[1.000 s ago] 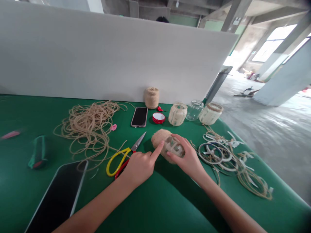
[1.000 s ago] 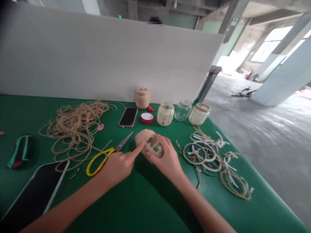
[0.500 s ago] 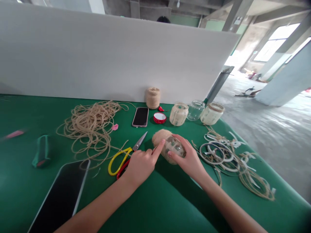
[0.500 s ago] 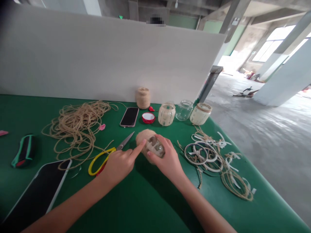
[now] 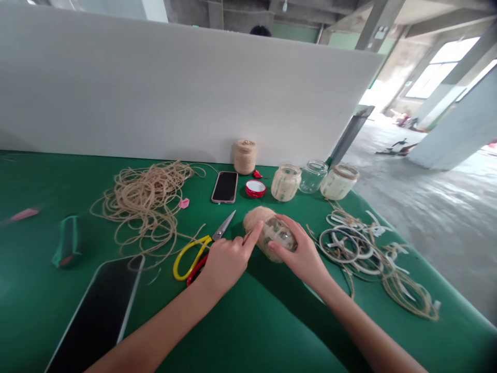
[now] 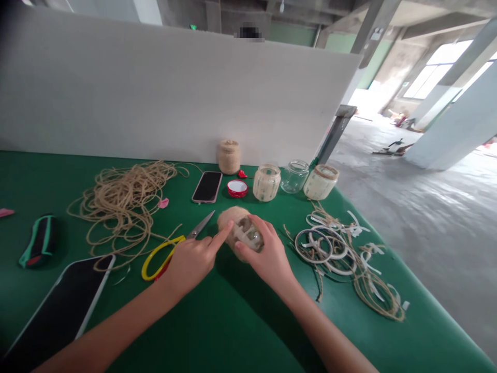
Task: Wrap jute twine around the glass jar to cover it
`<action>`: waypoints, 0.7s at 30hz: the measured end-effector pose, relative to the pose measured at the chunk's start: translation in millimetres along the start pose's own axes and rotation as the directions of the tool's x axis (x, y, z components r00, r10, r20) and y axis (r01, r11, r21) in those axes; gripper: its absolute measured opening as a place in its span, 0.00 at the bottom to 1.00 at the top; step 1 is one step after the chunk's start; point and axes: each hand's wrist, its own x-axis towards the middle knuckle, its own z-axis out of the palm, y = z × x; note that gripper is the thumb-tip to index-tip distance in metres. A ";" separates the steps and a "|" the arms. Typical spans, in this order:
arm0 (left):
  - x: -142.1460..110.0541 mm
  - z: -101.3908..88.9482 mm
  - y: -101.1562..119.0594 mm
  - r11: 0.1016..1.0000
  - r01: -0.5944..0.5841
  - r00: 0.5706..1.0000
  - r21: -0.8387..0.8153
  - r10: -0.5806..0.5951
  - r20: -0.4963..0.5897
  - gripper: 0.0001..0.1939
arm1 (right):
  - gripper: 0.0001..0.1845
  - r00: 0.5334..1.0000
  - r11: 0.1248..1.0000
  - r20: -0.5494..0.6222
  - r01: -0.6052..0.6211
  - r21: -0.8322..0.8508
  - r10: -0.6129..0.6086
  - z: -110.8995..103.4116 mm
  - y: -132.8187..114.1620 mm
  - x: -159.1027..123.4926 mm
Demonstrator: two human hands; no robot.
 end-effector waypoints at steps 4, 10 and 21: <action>1.6 -2.9 0.2 0.997 0.006 0.999 -0.077 -0.002 0.046 0.33 | 0.31 1.000 0.997 0.016 -0.004 -0.071 0.006 1.4 -0.3 -2.2; -0.7 -1.5 3.2 0.993 0.045 0.995 -0.113 -0.035 0.092 0.33 | 0.51 0.995 0.916 -0.028 0.080 -0.393 -0.099 4.6 -6.6 -11.3; -0.8 3.2 -3.8 0.989 -0.053 0.999 -0.140 0.051 -0.019 0.32 | 0.40 0.999 0.995 -0.038 0.009 -0.104 -0.013 1.8 -2.1 -5.3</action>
